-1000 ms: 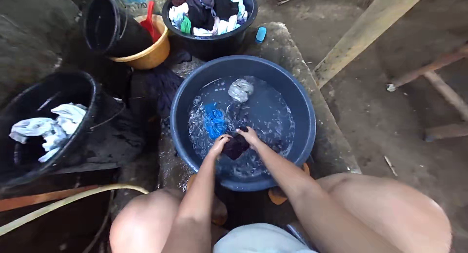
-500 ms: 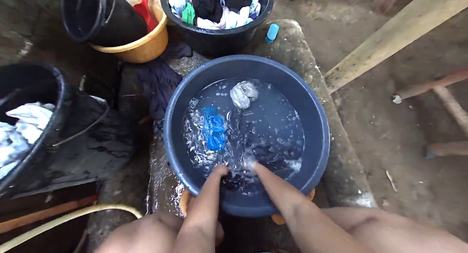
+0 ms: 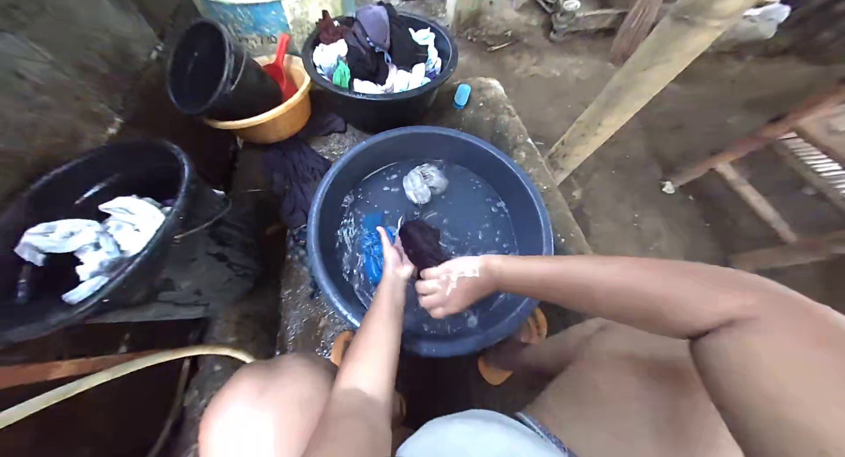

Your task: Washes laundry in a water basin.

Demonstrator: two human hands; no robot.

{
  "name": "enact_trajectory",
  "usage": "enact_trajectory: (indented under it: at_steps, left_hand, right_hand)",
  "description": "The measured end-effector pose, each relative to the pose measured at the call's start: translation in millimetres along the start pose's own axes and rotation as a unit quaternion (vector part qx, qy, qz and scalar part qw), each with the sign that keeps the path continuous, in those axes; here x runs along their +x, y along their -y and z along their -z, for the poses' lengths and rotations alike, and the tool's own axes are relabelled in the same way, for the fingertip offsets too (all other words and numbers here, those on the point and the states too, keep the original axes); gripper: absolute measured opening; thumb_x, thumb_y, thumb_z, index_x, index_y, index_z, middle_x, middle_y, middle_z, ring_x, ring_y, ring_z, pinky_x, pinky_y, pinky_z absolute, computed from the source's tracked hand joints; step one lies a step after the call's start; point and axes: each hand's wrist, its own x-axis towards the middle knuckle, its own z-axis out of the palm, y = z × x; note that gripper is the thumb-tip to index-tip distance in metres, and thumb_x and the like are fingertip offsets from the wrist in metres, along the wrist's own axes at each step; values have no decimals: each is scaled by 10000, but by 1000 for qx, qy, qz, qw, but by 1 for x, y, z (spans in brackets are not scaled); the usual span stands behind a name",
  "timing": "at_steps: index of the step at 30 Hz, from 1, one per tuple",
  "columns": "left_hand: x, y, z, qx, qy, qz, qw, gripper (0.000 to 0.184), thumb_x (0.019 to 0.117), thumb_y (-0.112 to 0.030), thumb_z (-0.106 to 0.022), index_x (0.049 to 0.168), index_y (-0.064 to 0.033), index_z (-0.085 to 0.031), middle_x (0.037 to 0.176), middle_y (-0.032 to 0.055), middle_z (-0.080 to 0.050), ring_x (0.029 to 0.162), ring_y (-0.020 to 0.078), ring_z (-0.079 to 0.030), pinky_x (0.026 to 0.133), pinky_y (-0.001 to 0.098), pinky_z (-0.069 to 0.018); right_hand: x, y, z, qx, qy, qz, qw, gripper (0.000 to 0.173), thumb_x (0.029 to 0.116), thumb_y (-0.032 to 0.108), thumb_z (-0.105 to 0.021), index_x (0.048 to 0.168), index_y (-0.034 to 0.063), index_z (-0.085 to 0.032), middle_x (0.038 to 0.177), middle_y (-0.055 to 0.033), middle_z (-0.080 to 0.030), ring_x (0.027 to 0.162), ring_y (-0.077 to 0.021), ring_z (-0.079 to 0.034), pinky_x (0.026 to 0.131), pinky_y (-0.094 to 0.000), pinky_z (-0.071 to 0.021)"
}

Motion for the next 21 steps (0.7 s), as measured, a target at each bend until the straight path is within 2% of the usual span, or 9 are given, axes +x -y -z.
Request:
enact_trajectory:
  at_steps: [2, 6, 9, 10, 12, 14, 16, 19, 21]
  left_hand:
    - [-2, 2, -13, -29, 32, -13, 999, 747, 1036, -690, -198, 1260, -92, -585, 1021, 118, -715, 922, 227, -704, 780, 431, -602]
    - [-26, -6, -58, -46, 93, -66, 992, 517, 1094, -504, -254, 1054, -128, -607, 846, 44, -693, 780, 164, -695, 692, 363, -600]
    - [-47, -19, -89, -58, 145, -37, 987, 581, 1029, -639, -295, 1093, -166, -625, 927, 54, -709, 857, 213, -700, 726, 433, -599]
    - [-56, -25, -100, -49, 160, -30, 985, 565, 1019, -639, -329, 1144, -172, -621, 984, 61, -711, 910, 229, -697, 771, 457, -597]
    - [-75, -35, -121, 26, 161, -51, 985, 440, 1053, -515, -372, 1197, -160, -588, 1020, 77, -684, 939, 238, -678, 809, 471, -586]
    - [-87, -39, -130, 150, 175, -108, 967, 305, 1072, -347, -408, 1250, -139, -543, 1075, 68, -679, 951, 203, -680, 817, 423, -594]
    - [-90, -36, -127, 256, 210, -191, 924, 416, 1029, -206, -505, 1437, -127, -469, 1330, 61, -617, 1091, 170, -647, 902, 386, -572]
    - [-92, -16, -111, 380, 239, -338, 827, 596, 928, -155, -622, 1486, -60, -437, 1471, 80, -543, 1274, 135, -570, 1037, 351, -515]
    - [-93, 4, -99, 445, 253, -435, 741, 516, 853, -86, -687, 1332, 53, -554, 1354, 147, -615, 1254, 172, -595, 1058, 363, -513]
  right_hand:
    - [-16, 13, 10, -48, -50, 20, 997, 218, 958, -37, -556, 903, 61, -743, 954, -86, -724, 1002, -278, -688, 870, -429, -548]
    - [-54, 21, 54, 4, -230, -154, 961, 129, 928, 84, -686, 1035, 35, -740, 1091, -187, -722, 1066, -371, -695, 934, -530, -567]
    - [-83, 10, 53, 117, -476, -333, 805, 442, 818, 366, -811, 1027, -18, -746, 1159, -182, -684, 1146, -270, -631, 1013, -407, -517]
    - [-91, 4, 49, 174, -549, -360, 734, 476, 832, 378, -804, 1063, -24, -697, 1194, -135, -668, 1176, -193, -616, 1029, -351, -508]
    - [-96, -5, 40, 343, -660, -367, 558, 297, 905, 258, -706, 1107, 61, -615, 1173, -23, -688, 1096, -91, -648, 932, -295, -554]
    - [-96, -4, 38, 482, -680, -371, 410, 199, 1038, 272, -537, 1132, 99, -565, 1049, -14, -705, 949, -112, -684, 827, -333, -594]
    - [-94, -4, 35, 548, -660, -394, 330, 295, 1098, 371, -435, 1094, 108, -569, 888, -6, -669, 806, -120, -672, 752, -346, -600]
    - [-87, -14, 18, 613, -605, -421, 283, 363, 1087, 445, -434, 1047, 111, -570, 832, -22, -644, 749, -143, -655, 704, -364, -592]
    - [-88, -18, 10, 651, -539, -445, 295, 325, 1082, 407, -462, 1066, 103, -575, 852, -26, -646, 757, -139, -654, 707, -354, -585]
